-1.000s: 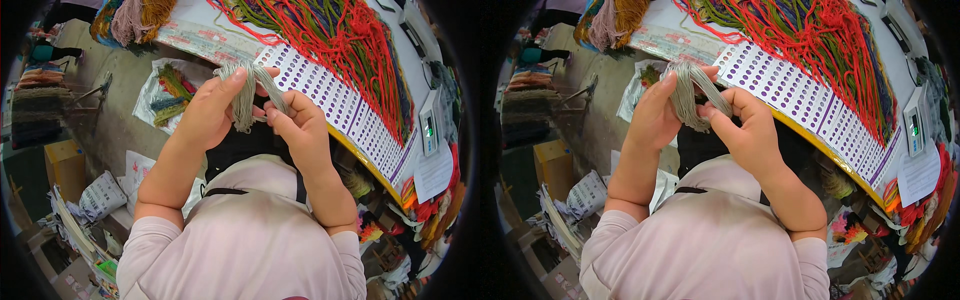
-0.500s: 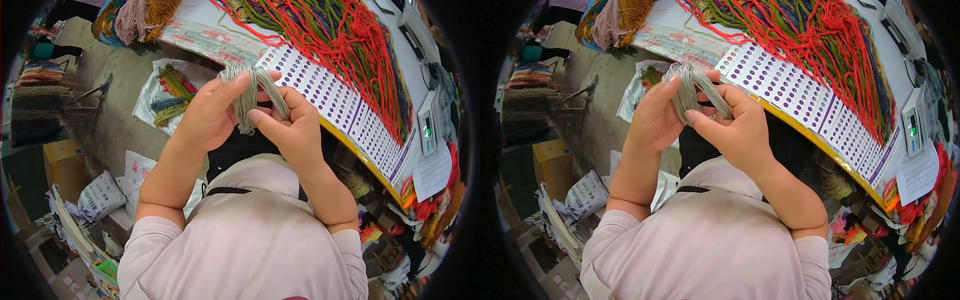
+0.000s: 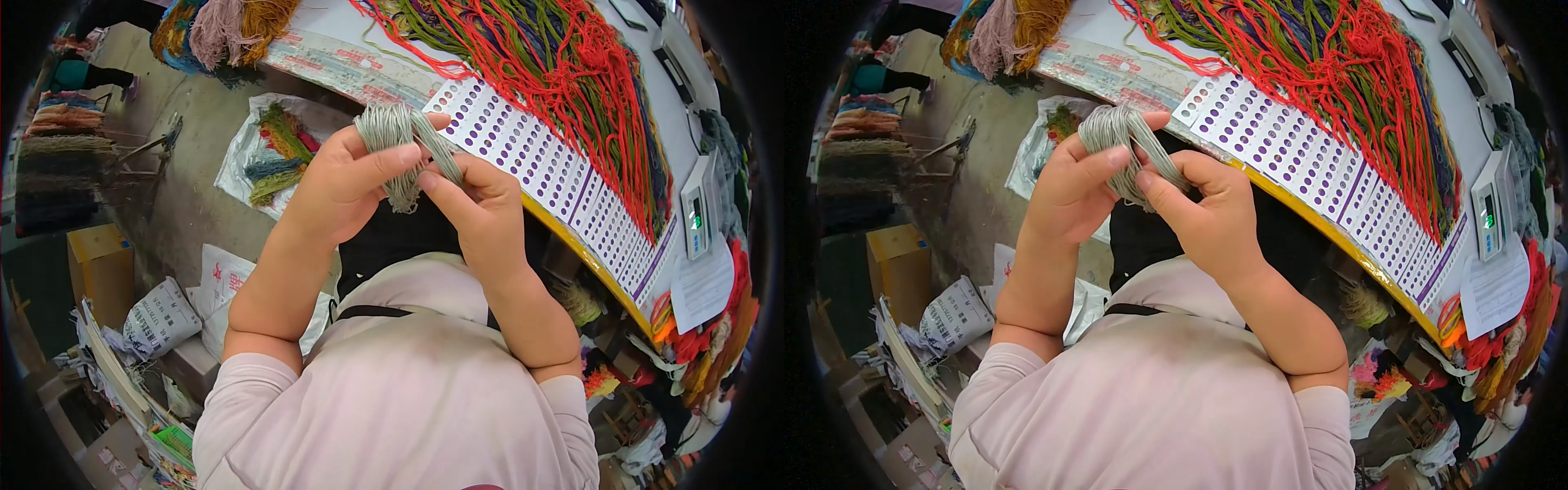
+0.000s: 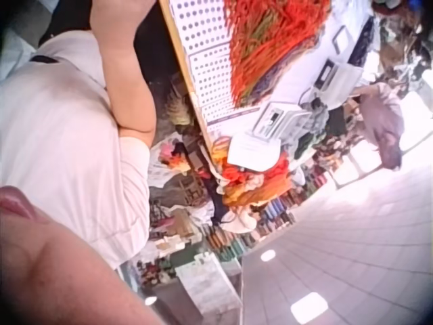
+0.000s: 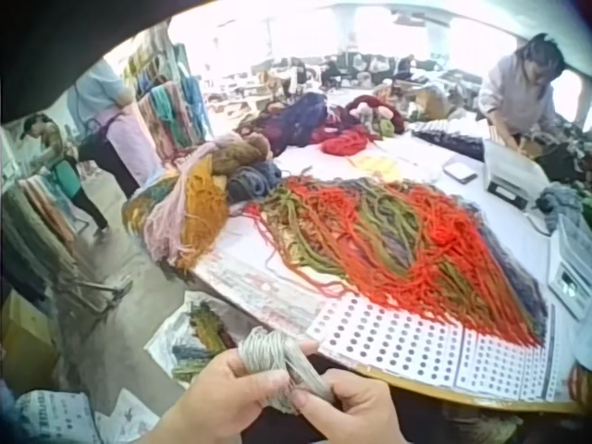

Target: Sort bunches of colored embroidery strings using a measurement template on a workshop table.

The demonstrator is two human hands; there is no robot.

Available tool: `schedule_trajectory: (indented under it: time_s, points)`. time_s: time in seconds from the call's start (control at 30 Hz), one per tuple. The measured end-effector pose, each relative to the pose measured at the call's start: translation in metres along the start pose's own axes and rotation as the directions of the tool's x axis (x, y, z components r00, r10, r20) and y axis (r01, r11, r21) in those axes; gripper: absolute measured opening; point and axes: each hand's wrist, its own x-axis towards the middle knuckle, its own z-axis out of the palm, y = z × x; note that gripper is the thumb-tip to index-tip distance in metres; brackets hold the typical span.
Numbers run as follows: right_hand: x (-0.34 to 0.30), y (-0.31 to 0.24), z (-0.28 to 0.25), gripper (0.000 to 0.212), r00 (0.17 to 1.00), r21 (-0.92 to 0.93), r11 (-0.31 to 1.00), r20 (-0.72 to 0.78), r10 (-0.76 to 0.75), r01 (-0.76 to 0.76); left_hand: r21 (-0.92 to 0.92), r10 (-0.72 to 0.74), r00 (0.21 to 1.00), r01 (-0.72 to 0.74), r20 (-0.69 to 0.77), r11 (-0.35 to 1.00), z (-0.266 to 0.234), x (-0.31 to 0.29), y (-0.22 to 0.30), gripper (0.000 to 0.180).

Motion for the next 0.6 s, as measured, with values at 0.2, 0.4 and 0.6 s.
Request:
schedule_trajectory:
  time_s: [0.2,0.4,0.6]
  points:
    - [0.007,0.000,0.001,0.009,0.983,0.011,0.983,-0.024,-0.185,0.185,0.002,-0.013,1.000,0.013,0.010,1.000,0.001,0.004,0.005,0.047]
    - [0.017,-0.011,-0.005,0.006,0.998,0.251,0.966,-0.032,-0.060,0.066,0.080,0.084,0.996,-0.082,-0.021,0.993,-0.009,0.022,0.003,0.046]
    - [0.024,-0.058,-0.078,0.024,0.951,0.549,0.830,0.297,-0.084,-0.098,-0.010,-0.171,0.957,0.179,0.236,0.984,-0.084,0.011,0.048,0.017]
